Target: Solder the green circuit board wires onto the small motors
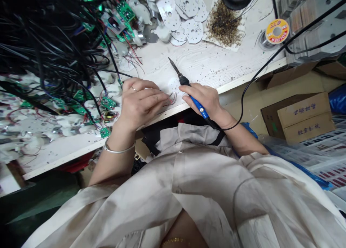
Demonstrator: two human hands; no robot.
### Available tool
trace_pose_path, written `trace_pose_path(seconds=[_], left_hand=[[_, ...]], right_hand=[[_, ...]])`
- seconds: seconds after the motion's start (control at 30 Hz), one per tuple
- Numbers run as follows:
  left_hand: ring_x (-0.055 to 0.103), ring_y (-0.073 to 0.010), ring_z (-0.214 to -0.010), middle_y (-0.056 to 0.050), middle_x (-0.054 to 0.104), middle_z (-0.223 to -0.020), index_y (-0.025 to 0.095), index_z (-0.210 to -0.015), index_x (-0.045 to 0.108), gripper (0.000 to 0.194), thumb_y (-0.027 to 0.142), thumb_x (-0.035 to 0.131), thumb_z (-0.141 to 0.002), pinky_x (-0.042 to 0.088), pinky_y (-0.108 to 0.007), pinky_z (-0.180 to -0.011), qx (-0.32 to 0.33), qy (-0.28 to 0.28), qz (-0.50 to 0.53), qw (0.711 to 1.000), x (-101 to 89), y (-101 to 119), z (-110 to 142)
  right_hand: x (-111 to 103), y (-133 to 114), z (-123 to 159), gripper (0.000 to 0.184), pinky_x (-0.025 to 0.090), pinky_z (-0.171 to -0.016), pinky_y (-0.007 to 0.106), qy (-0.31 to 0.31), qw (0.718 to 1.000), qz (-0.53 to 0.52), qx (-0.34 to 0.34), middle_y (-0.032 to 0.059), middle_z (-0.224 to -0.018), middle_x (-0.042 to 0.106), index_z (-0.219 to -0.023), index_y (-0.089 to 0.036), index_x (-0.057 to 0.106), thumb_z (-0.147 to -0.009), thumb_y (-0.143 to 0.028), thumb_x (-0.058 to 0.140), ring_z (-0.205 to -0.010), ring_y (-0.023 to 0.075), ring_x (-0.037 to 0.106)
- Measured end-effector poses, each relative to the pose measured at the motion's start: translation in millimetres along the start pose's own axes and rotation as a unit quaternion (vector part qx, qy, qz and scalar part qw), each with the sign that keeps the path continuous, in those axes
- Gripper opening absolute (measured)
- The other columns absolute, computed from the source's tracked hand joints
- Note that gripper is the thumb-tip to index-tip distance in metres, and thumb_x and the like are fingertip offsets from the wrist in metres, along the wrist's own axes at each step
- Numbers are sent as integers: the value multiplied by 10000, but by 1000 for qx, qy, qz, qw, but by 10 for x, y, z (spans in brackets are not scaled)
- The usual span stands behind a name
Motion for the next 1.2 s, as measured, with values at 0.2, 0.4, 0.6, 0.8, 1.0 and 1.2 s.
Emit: trace_pose_path(seconds=[0.2,0.4,0.6,0.8,1.0,1.2], left_hand=[[596,-217,-832,2,623,-720,269,-898,699,188,404,608,-994,395,-489,-913,-107,45,-41,992,190,-72,54],[584,-281,-961,-28,576,-774,253,-833,666,189,388,604,-950,335,-578,-1003,-179,38,-55,982,314,-134,95],[614,-265,-1102,-19,680,-978,231,-794,588,152,277,544,-932,248,-633,-1160,-177,28,-46,983,382,-112,34],[655,-233,-1072,7,715,-951,261,-845,614,147,242,514,-951,239,-692,-1218,-169,19,-22,985,433,-80,18],[666,-240,-1062,6,725,-950,271,-838,651,156,205,538,-922,189,-728,-1245,-176,21,7,984,422,-90,34],[678,-246,-1025,-12,735,-950,261,-790,637,179,201,530,-919,233,-722,-1234,-194,6,13,981,414,-91,12]], right_hand=[[-28,-29,-11,276,528,-725,267,9,1000,14,-9,35,-984,767,-1204,-222,654,-1012,-367,516,-848,163,717],[-50,-70,-28,263,506,-700,257,12,999,32,-25,24,-960,763,-1184,-216,657,-1016,-358,514,-823,150,710],[25,-6,-10,325,500,-713,260,-30,999,37,4,21,-963,754,-1214,-234,653,-1032,-419,457,-839,153,704],[-10,45,4,370,580,-803,299,-6,995,-83,63,37,-995,781,-1202,-248,670,-1002,-509,499,-914,180,749],[-152,375,199,498,533,-447,279,152,901,-294,281,-32,-580,640,-977,-237,706,-988,-647,424,-448,132,619],[-133,453,181,565,387,-347,214,132,903,-278,299,-62,-460,486,-849,-237,701,-980,-693,394,-346,84,484]])
Point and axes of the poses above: each hand's wrist, its own z-axis away from the middle knuckle, its own x-axis out of the palm, y = z × x, the point moved 8 cm from there along -z, towards the middle knuckle
